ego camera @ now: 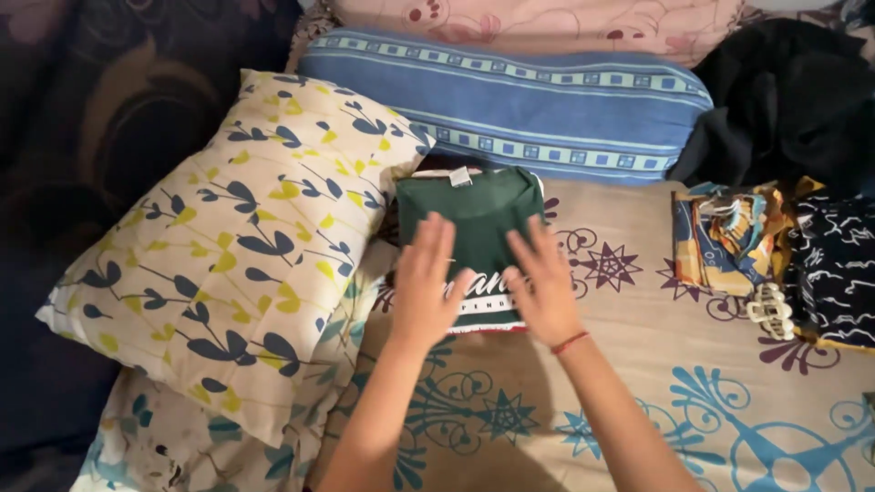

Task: Folding t-shirts on a bed and placing them in a closet

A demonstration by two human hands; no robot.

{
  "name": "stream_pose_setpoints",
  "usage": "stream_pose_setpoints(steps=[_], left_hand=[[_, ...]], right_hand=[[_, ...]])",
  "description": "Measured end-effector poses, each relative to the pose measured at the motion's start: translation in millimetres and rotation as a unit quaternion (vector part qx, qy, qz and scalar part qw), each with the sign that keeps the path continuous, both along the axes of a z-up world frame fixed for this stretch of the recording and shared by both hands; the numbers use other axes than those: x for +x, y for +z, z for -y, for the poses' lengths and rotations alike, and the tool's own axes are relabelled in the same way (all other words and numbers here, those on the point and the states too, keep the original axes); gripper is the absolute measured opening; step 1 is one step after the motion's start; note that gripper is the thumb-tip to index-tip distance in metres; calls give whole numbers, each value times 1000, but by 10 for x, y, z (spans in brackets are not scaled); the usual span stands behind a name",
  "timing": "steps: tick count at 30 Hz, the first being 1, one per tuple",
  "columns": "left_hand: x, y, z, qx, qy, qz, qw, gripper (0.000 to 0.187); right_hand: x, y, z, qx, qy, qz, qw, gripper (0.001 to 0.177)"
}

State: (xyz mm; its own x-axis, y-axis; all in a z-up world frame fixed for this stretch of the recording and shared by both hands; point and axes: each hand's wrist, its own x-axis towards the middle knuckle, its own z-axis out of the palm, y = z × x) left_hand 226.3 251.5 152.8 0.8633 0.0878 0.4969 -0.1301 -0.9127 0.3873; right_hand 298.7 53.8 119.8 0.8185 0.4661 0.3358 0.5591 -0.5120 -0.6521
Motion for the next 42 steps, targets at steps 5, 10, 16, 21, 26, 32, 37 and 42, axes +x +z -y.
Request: stream_pose_setpoints(steps=[5, 10, 16, 21, 26, 32, 37, 42], left_hand=[[-2, -476, 3, -12, -47, -136, 990, 75], [-1, -511, -12, 14, -34, -159, 987, 76], [-201, -383, 354, 86, 66, -70, 992, 78], [-490, -345, 1219, 108, -27, -35, 993, 69], [-650, -646, 2211, 125, -51, -51, 990, 72], [-725, -953, 3527, 112, -87, -109, 984, 71], [-620, -1069, 4753, 108, -128, -112, 980, 71], [-626, -1761, 5931, 40, -138, -264, 954, 56]], right_hand=[[-90, -96, -79, -125, 32, -159, 979, 65], [-85, -236, 161, -187, -10, -204, 961, 68], [-341, -189, 725, -218, -82, -159, 959, 68], [-618, -238, 1424, -245, -102, 16, 964, 74], [-823, -405, 2261, -271, -138, 52, 951, 73], [-1050, -515, 3553, -302, -194, 55, 932, 72], [-1202, -587, 4851, -317, -242, 19, 917, 71], [-1388, -1048, 6135, -329, -342, -65, 878, 72]])
